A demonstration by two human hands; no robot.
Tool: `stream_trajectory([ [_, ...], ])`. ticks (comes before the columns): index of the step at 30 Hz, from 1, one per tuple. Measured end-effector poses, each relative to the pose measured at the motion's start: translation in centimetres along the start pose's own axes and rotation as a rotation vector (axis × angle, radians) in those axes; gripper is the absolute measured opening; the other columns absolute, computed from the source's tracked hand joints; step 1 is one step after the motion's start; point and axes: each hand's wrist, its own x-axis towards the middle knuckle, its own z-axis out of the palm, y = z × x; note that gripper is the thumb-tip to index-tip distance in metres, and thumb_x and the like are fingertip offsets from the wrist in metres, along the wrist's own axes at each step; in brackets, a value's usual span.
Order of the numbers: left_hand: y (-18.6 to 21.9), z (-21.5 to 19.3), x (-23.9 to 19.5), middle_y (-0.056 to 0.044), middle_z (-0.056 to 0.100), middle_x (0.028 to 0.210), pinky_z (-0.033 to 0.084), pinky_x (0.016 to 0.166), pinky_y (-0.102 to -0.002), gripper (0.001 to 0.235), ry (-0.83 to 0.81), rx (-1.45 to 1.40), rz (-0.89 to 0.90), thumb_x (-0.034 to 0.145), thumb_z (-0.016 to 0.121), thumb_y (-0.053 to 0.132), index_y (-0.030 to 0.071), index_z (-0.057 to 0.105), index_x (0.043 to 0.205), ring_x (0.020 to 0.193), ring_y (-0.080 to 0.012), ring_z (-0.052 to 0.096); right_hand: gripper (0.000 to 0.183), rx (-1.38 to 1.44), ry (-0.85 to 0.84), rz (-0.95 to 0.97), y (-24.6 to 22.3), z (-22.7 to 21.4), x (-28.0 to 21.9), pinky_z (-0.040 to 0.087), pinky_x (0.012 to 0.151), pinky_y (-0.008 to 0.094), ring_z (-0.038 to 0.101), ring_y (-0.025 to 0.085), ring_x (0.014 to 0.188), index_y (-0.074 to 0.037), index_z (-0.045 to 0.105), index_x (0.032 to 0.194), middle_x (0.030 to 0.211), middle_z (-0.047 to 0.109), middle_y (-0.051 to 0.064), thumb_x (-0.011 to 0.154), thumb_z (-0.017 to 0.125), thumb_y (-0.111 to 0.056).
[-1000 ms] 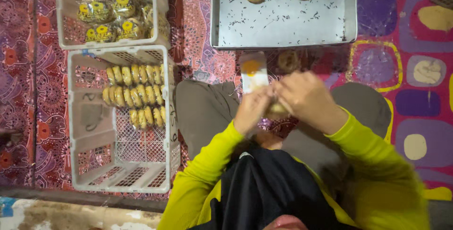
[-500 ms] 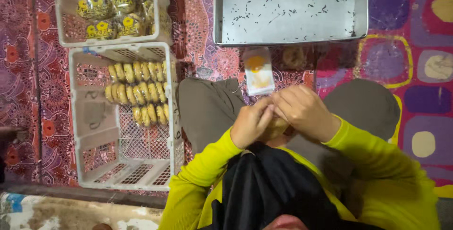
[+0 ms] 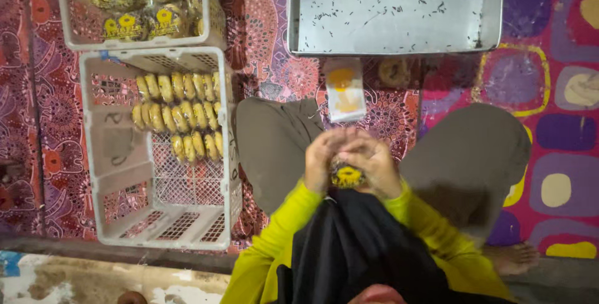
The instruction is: The person sits on a patterned floor mat and packages donuts one by one. They pick a donut from a metal tray, place it into a small clear plastic bag, and then place the sealed bag into a white plastic crate. The process is repeated for multiple donuts.
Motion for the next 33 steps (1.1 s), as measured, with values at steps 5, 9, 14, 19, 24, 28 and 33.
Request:
stream_trajectory([
  [5,-2.2,-6.0,-1.7,-0.007,0.064,0.109,0.051,0.092,-0.029,0.021,0.457,0.637,0.44,0.106,0.064,0.021,0.001,0.072,0.105,0.103,-0.0178,0.062,0.024,-0.079,0.129,0.101,2.7,0.5,4.7,0.055,0.093,0.029,0.07,0.015,0.097,-0.001,0.077,0.111,0.102,0.075,0.005,0.102,0.069,-0.022],
  [9,-0.3,-12.3,-4.3,-0.005,0.067,0.099,0.05,0.084,-0.025,0.009,0.589,0.75,0.383,0.099,0.073,0.008,-0.001,0.071,0.103,0.093,-0.0122,0.061,0.013,-0.595,-0.077,-0.274,6.8,0.7,8.0,0.054,0.088,0.032,0.067,0.016,0.097,-0.006,0.081,0.103,0.093,0.075,0.005,0.093,0.082,-0.015],
  [14,-2.3,-15.8,-7.1,-0.005,0.067,0.083,0.05,0.073,-0.025,0.025,0.648,0.599,-0.036,0.096,0.073,0.011,0.0,0.069,0.118,0.077,-0.0105,0.061,0.02,-0.295,0.025,0.221,16.5,0.3,5.5,0.055,0.075,0.031,0.067,0.018,0.085,0.001,0.073,0.098,0.092,0.074,0.012,0.094,0.086,-0.014],
  [19,-5.5,-15.1,-1.6,-0.007,0.071,0.115,0.056,0.089,-0.027,0.044,0.112,0.619,-0.147,0.094,0.07,0.011,0.002,0.058,0.136,0.104,-0.0101,0.068,0.044,0.105,0.229,0.345,16.8,-10.9,8.0,0.06,0.089,0.029,0.069,0.017,0.106,-0.004,0.054,0.131,0.12,0.067,0.008,0.09,0.071,-0.007],
  [24,-12.1,-15.3,11.5,-0.016,0.075,0.118,0.058,0.09,-0.036,0.04,0.048,1.043,-0.005,0.095,0.071,0.021,0.006,0.064,0.13,0.104,-0.0254,0.075,0.022,-0.697,0.806,0.405,9.1,-24.1,14.6,0.052,0.085,0.044,0.065,0.035,0.099,0.008,0.056,0.107,0.104,0.063,0.026,0.095,0.065,-0.008],
  [28,-14.9,-17.1,18.0,-0.014,0.078,0.122,0.057,0.101,-0.042,0.04,0.179,1.284,-0.284,0.095,0.07,0.033,0.011,0.069,0.128,0.115,-0.0313,0.074,0.025,-1.294,0.791,0.396,6.9,-22.0,15.2,0.054,0.093,0.046,0.072,0.033,0.086,0.01,0.07,0.092,0.089,0.07,0.026,0.093,0.071,-0.015],
  [33,-17.9,-17.6,17.9,-0.015,0.036,0.155,0.028,0.114,-0.064,0.104,-0.095,1.952,-0.117,0.057,0.093,0.048,0.025,0.045,0.147,0.144,-0.0422,0.029,0.038,-1.148,0.142,-0.034,11.4,-14.6,14.3,0.054,0.089,0.045,0.066,0.037,0.1,-0.005,0.067,0.119,0.112,0.065,0.021,0.082,0.073,-0.015],
])
